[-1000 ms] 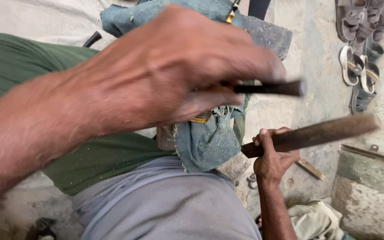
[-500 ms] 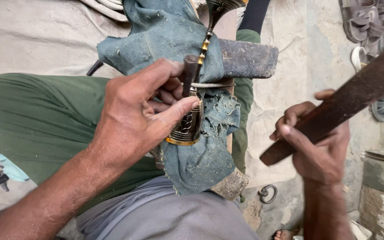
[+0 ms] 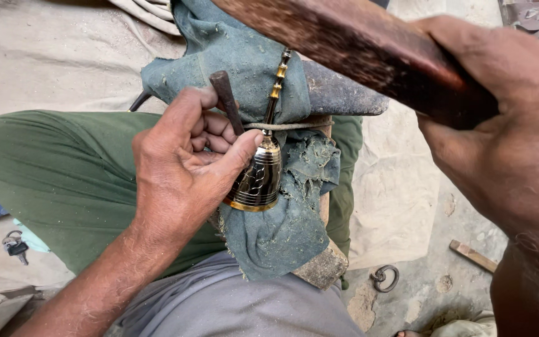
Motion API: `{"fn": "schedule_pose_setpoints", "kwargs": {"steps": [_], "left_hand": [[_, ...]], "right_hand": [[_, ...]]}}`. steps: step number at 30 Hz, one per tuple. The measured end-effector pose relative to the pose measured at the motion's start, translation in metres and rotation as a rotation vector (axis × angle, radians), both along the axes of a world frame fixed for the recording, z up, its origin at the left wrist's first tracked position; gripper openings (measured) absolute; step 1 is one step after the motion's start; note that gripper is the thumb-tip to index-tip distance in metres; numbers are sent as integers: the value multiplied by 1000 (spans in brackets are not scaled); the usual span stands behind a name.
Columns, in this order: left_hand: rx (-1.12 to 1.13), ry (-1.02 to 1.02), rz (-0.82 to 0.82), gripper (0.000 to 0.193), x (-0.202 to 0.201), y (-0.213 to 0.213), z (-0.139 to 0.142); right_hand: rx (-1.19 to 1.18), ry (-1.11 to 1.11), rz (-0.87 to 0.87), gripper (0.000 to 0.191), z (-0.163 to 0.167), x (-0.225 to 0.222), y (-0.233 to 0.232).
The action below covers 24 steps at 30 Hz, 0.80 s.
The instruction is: The person sits cross-legged on the floor with a brass bell held in cloth and cord on a stone block. They hold a steel punch against the bell's surface and repeatedly strike the punch with a wooden mallet, repositioning the punch around the bell to work the metal.
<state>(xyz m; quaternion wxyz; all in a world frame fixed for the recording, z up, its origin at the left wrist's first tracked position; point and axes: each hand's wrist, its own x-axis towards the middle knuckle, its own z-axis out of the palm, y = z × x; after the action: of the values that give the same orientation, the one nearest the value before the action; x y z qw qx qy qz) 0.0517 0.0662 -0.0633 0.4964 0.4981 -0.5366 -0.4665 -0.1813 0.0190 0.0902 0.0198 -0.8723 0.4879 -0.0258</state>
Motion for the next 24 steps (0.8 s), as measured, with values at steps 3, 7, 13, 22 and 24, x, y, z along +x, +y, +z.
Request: {"fn": "schedule_pose_setpoints", "kwargs": {"steps": [3, 7, 13, 22, 24], "left_hand": [[-60, -73, -6, 32, 0, -1, 2], [-210, -247, 2, 33, 0, 2, 8], [-165, -275, -80, 40, 3, -2, 14], [-173, -278, -111, 42, 1, -5, 23], [-185, -274, -136, 40, 1, -4, 24]], "right_hand": [[88, -227, -2, 38, 1, 3, -5], [157, -83, 1, 40, 2, -7, -12], [175, 57, 55, 43, -3, -13, -21], [410, -227, -215, 43, -24, -34, -3], [387, -245, -249, 45, -28, -47, 4]]}}
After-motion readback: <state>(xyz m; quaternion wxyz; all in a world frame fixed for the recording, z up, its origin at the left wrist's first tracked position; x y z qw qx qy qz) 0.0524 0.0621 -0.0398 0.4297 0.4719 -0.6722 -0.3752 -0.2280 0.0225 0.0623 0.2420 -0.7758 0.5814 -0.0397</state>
